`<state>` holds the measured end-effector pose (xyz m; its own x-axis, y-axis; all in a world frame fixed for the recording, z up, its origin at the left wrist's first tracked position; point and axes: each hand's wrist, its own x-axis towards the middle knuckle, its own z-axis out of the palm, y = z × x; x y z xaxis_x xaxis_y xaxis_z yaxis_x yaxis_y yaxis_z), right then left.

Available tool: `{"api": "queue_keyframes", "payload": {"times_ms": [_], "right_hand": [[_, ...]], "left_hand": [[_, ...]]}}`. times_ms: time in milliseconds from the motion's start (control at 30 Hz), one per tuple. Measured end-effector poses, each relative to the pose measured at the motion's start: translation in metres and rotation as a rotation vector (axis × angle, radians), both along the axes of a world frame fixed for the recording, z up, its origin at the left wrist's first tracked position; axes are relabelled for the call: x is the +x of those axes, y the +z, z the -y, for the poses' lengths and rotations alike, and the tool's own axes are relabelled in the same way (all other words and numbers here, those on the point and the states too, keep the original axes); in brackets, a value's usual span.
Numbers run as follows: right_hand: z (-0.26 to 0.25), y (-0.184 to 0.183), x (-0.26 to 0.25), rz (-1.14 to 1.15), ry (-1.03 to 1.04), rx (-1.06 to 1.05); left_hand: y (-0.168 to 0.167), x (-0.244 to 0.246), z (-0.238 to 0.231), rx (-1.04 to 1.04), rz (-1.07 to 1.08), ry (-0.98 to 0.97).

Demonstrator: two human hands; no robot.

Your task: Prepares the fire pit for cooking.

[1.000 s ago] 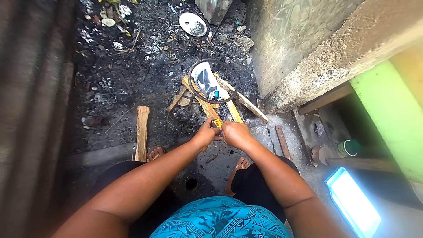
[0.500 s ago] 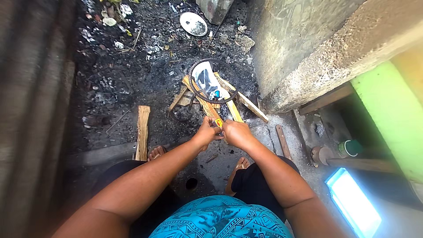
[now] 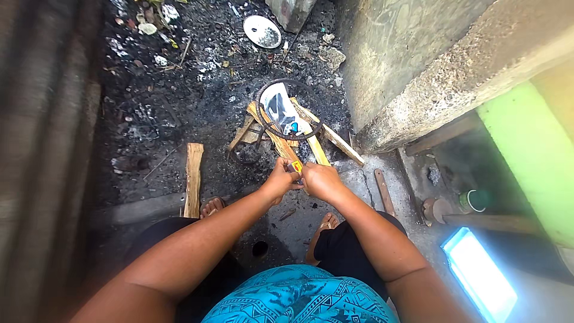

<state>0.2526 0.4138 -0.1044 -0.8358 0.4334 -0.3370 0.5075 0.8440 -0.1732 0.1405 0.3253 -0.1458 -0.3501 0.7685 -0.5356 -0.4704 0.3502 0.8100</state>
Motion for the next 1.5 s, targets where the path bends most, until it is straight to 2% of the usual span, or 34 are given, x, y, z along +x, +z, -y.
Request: {"api": "queue_keyframes", "payload": {"times_ms": [1500], "right_hand": [[0.0009,0.0043,0.0012,0.045,0.0,-0.012]], "left_hand": [[-0.0021,0.0011,-0.0005,0.003,0.006,-0.024]]}}
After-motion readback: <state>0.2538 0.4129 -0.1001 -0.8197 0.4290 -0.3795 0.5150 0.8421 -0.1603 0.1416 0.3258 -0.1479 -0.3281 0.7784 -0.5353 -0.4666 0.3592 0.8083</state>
